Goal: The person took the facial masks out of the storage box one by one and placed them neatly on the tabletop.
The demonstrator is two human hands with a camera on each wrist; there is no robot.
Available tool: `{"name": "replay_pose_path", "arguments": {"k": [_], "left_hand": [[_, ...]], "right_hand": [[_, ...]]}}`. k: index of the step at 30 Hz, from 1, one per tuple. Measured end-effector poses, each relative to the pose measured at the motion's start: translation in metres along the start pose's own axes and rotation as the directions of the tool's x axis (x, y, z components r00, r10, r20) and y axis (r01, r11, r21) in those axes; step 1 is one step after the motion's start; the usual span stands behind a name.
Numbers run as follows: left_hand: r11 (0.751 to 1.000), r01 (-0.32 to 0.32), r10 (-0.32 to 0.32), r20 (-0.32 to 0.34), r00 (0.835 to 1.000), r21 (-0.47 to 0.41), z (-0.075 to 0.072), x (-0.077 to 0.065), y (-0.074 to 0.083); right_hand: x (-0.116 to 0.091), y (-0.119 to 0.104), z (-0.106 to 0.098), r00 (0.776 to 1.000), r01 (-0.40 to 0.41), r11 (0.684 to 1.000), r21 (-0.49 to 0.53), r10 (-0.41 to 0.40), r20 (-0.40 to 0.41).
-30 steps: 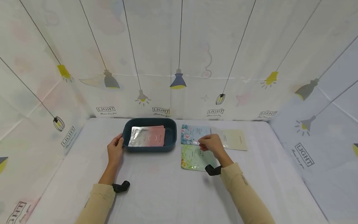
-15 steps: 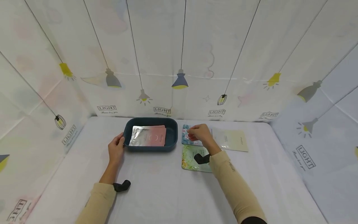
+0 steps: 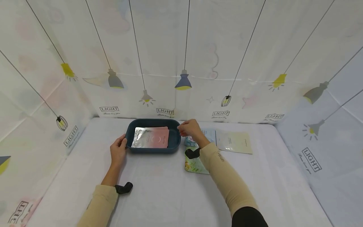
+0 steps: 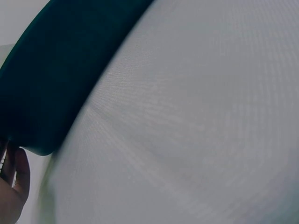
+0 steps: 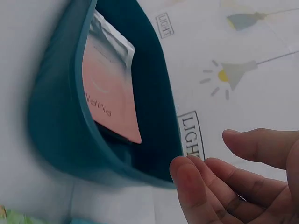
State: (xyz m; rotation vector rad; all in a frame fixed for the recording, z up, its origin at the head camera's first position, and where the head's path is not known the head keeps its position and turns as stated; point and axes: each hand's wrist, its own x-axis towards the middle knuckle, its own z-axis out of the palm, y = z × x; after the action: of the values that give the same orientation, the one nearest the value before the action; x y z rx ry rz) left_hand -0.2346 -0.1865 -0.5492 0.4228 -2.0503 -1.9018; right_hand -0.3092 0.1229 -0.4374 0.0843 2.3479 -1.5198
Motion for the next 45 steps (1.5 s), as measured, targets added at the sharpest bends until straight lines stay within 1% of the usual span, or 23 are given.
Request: {"name": "replay_pose_path", "arguments": {"k": [5,9,12,15,17,19,22,23,28,33,36,39,42,45], "left_hand": [[1.0,-0.017,0.018,-0.017,1.0,0.013,0.0,0.0,0.001],[1.0,-0.021,0.021,-0.013,1.0,0.015,0.0,0.0,0.002],[1.0,-0.006,0.006,-0.01,1.0,0.005,0.0,0.001,0.002],[1.0,0.01,-0.01,-0.006,1.0,0.002,0.001,0.001,0.001],[1.0,0.019,-0.019,-0.009,1.0,0.0,0.001,0.001,0.0],[1.0,0.019,-0.019,-0.013,1.0,-0.002,0.002,0.001,0.0],[1.0,0.015,-0.015,-0.016,1.0,-0.001,0.002,-0.001,0.001],[1.0,0.012,-0.012,-0.015,1.0,0.003,0.002,-0.001,0.001],[1.0,0.0,0.0,-0.013,1.0,0.014,0.002,-0.001,0.002],[1.0,0.002,-0.002,-0.014,1.0,0.02,0.001,0.0,0.002],[1.0,0.007,-0.006,-0.013,1.0,0.02,0.001,0.0,0.001],[1.0,0.007,-0.006,-0.009,1.0,0.027,0.001,0.001,0.001],[0.999,0.008,-0.008,-0.009,1.0,0.033,0.001,0.001,0.0],[0.999,0.007,-0.006,-0.011,1.0,0.038,0.001,0.001,0.001]], "right_hand": [[0.011,-0.005,0.02,1.0,0.009,1.0,-0.015,-0.009,0.025],[0.019,-0.009,0.035,0.999,0.025,0.999,-0.045,-0.023,0.031],[0.025,-0.011,0.045,0.999,0.031,0.996,-0.085,-0.028,0.036],[0.029,-0.012,0.054,0.999,0.02,0.985,-0.173,-0.016,0.028],[0.031,-0.012,0.059,1.0,0.009,0.964,-0.267,-0.002,0.028],[0.033,-0.012,0.064,0.999,-0.009,0.932,-0.363,0.021,0.028],[0.035,-0.01,0.069,0.998,-0.029,0.887,-0.46,0.053,0.039],[0.035,-0.01,0.071,0.997,-0.032,0.879,-0.476,0.06,0.042],[0.039,-0.006,0.079,0.998,-0.042,0.871,-0.489,0.056,0.012],[0.044,-0.005,0.085,0.994,-0.101,0.875,-0.473,0.103,-0.022],[0.043,-0.005,0.087,0.991,-0.131,0.892,-0.434,0.127,-0.038],[0.04,-0.003,0.09,0.99,-0.14,0.923,-0.359,0.13,-0.051],[0.037,-0.003,0.093,0.993,-0.121,0.942,-0.313,0.111,-0.048],[0.034,-0.003,0.096,0.996,-0.081,0.943,-0.323,0.068,-0.053]]}}
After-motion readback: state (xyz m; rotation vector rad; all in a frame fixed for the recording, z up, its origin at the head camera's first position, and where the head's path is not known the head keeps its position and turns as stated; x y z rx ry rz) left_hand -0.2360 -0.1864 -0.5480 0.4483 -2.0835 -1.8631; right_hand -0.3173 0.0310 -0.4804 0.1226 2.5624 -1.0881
